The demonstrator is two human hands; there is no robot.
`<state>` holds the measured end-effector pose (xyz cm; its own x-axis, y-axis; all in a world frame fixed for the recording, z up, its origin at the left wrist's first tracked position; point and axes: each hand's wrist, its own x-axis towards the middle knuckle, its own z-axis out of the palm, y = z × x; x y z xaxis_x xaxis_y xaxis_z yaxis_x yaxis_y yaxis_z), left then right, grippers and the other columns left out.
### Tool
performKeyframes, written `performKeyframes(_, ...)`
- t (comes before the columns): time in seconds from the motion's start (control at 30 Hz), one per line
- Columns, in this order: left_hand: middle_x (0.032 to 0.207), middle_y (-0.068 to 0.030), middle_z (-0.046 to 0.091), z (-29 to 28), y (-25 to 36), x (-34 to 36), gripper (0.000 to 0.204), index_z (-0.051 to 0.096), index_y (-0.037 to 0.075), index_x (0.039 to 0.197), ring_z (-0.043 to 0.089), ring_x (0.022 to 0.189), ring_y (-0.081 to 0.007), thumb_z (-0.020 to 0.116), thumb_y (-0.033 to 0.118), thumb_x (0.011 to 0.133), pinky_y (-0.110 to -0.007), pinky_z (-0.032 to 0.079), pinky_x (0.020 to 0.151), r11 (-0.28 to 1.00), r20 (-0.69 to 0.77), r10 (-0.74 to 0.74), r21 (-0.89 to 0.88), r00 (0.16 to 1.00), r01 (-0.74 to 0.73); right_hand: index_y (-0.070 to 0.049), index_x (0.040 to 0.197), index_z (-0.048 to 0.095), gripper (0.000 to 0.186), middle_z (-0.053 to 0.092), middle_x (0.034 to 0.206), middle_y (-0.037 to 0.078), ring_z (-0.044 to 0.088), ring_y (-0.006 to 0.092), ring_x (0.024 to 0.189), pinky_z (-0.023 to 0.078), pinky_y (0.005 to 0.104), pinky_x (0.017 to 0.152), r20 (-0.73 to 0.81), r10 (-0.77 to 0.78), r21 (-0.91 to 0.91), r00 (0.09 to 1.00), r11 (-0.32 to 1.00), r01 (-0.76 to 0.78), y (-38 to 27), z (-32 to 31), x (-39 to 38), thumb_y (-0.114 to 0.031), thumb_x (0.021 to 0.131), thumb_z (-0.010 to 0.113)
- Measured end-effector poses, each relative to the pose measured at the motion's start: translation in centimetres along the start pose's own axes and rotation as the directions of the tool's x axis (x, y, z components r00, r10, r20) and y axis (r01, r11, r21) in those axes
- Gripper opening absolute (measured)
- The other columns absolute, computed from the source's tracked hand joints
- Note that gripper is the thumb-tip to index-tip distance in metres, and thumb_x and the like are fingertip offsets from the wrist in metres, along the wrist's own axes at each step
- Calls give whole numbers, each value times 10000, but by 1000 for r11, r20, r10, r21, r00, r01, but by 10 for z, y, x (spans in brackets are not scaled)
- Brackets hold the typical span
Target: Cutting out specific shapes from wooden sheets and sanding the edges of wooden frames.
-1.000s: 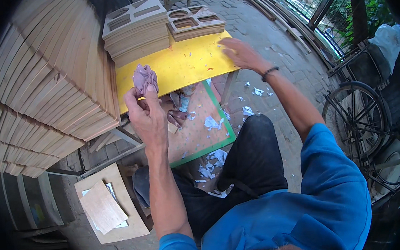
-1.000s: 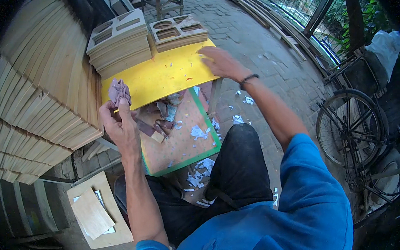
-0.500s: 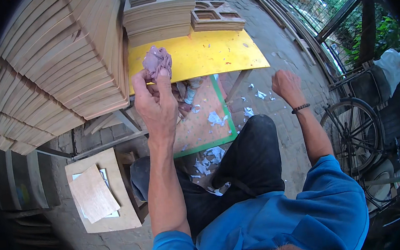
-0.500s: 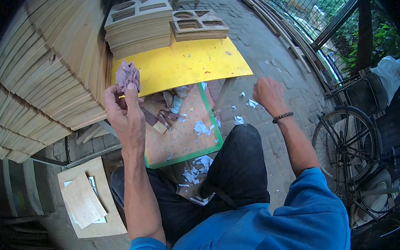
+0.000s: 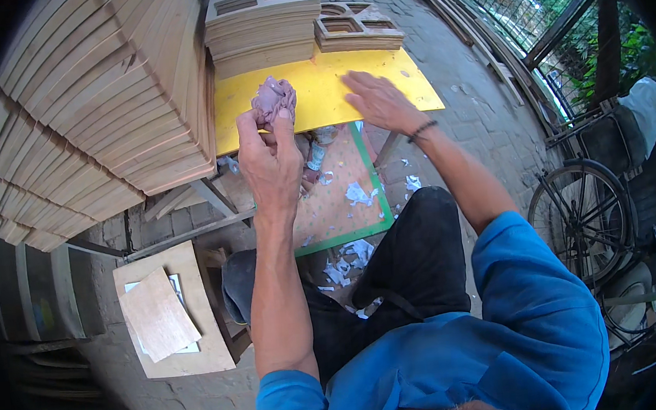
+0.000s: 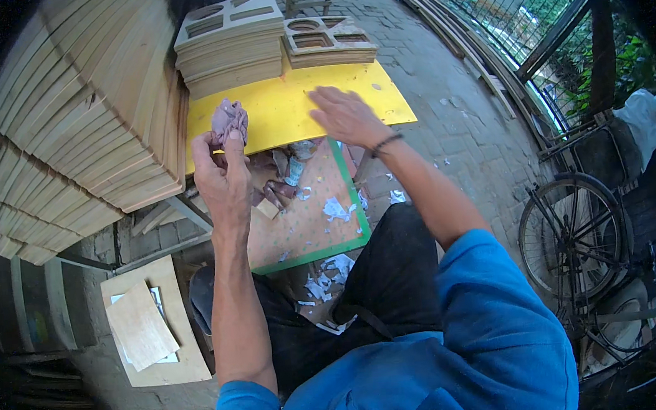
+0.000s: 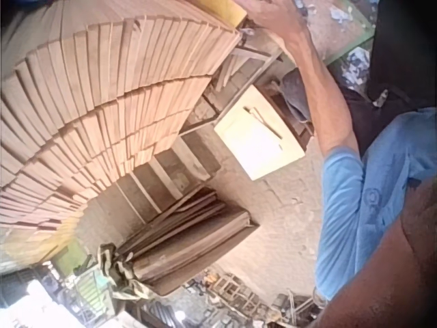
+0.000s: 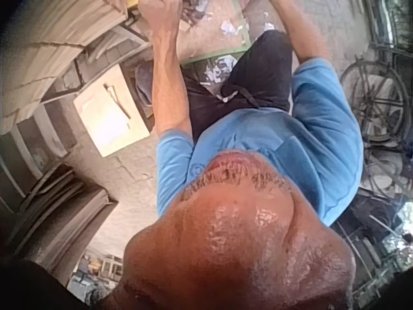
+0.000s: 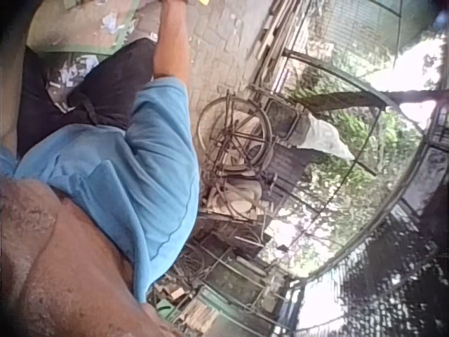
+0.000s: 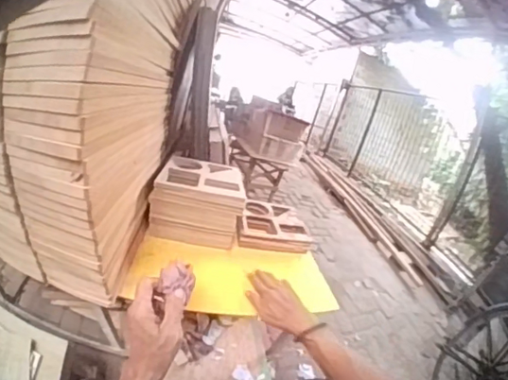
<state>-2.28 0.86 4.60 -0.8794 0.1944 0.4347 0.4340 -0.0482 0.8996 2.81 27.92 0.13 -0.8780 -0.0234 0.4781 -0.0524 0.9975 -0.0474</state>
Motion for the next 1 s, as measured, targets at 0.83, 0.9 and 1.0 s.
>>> performKeyframes(0.83,896,-75,629,13,-4,-13,287,563,-24,1094,603,689,-124,630,232,983,-278,477,620,999,80,-38,18,996,37,-19,1404,500,673,517,1446,211,494,351,1342,390,570,1054,-61,368,-235,928,898,-371,6,-42,-82,-534,973,542)
performKeyframes(0.9,897,-69,628,12,0,-13,271,561,-20,1101,600,691,-116,633,215,987,-270,475,619,999,98,-29,-33,995,32,-10,1299,579,633,610,1305,240,608,371,1179,476,543,927,-189,415,-264,890,852,-453,24,-55,-135,-533,943,594)
performKeyframes(1.0,896,-64,627,5,3,-14,252,556,-14,1094,594,691,-111,634,202,991,-265,471,614,999,84,-7,-53,996,11,-5,1158,644,494,682,1103,254,672,397,983,516,525,821,375,812,-514,448,584,-628,0,-99,-166,-445,934,643)
